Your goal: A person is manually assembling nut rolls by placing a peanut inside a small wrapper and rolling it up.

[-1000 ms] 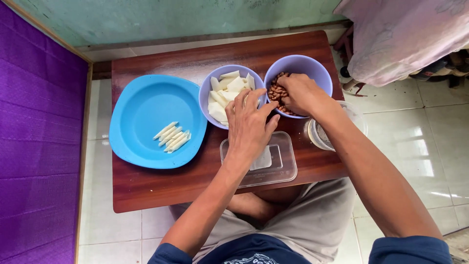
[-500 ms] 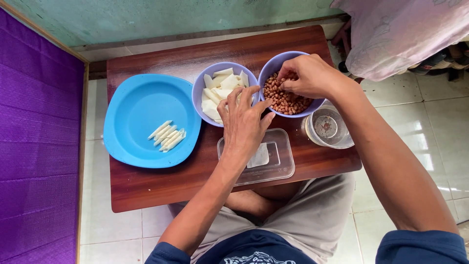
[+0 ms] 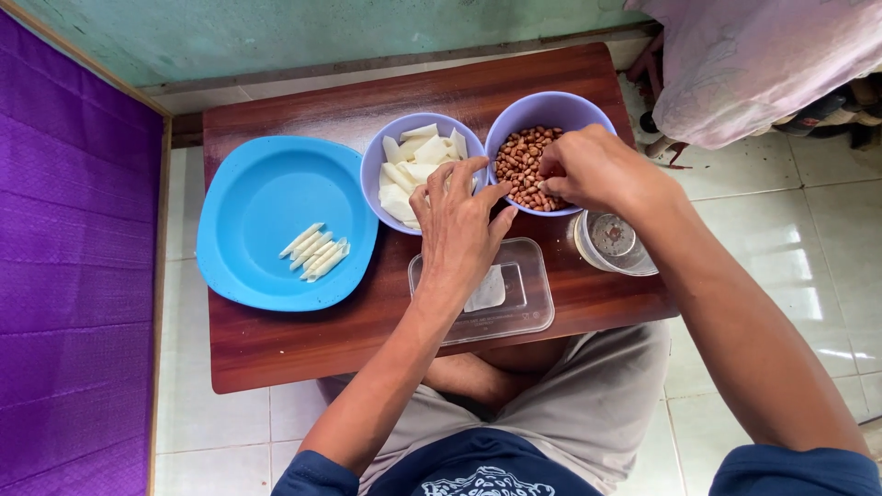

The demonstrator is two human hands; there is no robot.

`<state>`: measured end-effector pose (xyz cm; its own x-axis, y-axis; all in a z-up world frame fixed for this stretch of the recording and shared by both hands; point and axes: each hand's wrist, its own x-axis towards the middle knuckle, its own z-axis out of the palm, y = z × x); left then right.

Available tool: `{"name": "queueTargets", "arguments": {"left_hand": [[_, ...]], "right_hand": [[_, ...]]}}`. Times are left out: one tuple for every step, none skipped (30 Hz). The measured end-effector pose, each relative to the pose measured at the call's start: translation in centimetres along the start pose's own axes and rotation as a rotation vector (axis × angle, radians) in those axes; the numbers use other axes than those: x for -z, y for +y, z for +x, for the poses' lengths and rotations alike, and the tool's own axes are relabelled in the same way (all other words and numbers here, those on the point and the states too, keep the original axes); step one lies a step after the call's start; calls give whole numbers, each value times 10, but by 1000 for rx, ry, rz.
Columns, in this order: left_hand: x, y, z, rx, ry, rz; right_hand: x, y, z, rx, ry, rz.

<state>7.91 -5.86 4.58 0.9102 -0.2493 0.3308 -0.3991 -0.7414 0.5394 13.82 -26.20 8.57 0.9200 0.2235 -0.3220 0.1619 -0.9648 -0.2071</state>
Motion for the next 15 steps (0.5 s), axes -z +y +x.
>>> {"name": "queueTargets", "arguments": {"left_hand": [[-1,0,0,3,0,1],[-1,0,-1,3,-1,2],[-2,0,0,-1,1,1],[-2,0,1,-2,3,2],[-2,0,1,1,2,-6],[-2,0,1,3,1,-13],[-2,1,1,1,1,-14],[-2,1,2,-2,-1,-18],[-1,0,1,-4,-3,-22],[-1,0,2,-4,-2,-22],[-2,0,2,-3,-6,-19],[-2,0,3,-2,-10,-15],[-1,0,3,-1,-10,-15],[0,0,3,1,-14,-17],[0,1,4,3,-18,-20]], "right_hand": [[-6,4,5,3,-2,1],[-13,7,9,7,6,-14],[-18,12,14,9,17,-30],[-19,12,17,10,19,-31],[-22,13,18,-2,33,-16],[-24,15,19,-13,48,-1],[-21,13,17,-14,49,-1],[-19,12,15,-20,42,22],[-16,10,13,-24,35,44],[-9,10,10,-23,35,44],[-2,10,5,-12,46,52],[5,10,1,-1,57,60],[11,8,-3,0,56,60],[17,6,-7,-15,69,119],[23,4,-11,-32,84,177]]}}
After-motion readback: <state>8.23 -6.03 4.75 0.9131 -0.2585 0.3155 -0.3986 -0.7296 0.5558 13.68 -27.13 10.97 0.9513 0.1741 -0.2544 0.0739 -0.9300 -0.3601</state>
